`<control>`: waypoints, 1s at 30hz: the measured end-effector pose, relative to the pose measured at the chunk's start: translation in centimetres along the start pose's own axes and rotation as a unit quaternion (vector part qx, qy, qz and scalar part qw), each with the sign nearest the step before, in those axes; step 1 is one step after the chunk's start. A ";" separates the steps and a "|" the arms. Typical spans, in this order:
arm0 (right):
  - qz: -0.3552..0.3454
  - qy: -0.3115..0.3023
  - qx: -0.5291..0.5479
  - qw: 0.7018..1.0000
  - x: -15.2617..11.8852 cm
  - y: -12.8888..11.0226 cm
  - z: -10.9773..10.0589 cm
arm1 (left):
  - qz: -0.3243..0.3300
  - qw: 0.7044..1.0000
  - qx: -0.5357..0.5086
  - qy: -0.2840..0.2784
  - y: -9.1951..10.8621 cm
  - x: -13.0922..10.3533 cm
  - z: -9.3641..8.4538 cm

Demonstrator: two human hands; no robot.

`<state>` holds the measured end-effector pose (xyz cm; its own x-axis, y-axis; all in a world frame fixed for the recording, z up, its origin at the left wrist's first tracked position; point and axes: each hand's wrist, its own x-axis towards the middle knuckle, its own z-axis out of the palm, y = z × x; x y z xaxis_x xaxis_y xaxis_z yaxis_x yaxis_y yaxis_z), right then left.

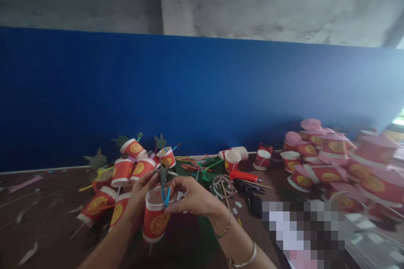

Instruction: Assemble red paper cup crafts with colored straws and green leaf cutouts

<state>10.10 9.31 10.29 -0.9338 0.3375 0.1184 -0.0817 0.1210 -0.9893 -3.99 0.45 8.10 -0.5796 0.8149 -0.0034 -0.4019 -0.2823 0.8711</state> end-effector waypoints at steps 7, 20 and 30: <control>0.006 0.032 0.015 0.999 0.4 -0.1 0.4 | 0.008 1.000 0.010 -0.009 -0.1 0.1 -0.3; -0.012 0.092 0.011 0.996 0.9 -0.2 1.1 | -0.010 0.999 -0.039 0.017 0.2 -0.2 0.2; -0.028 0.051 0.021 0.998 0.6 -0.2 0.6 | -0.004 0.998 -0.038 0.050 0.5 -0.5 0.4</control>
<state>9.34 8.94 10.50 -0.8872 0.4247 0.1804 -0.1503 0.1036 -0.9832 -3.58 0.07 8.78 -0.6418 0.7643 -0.0621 -0.4572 -0.3164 0.8312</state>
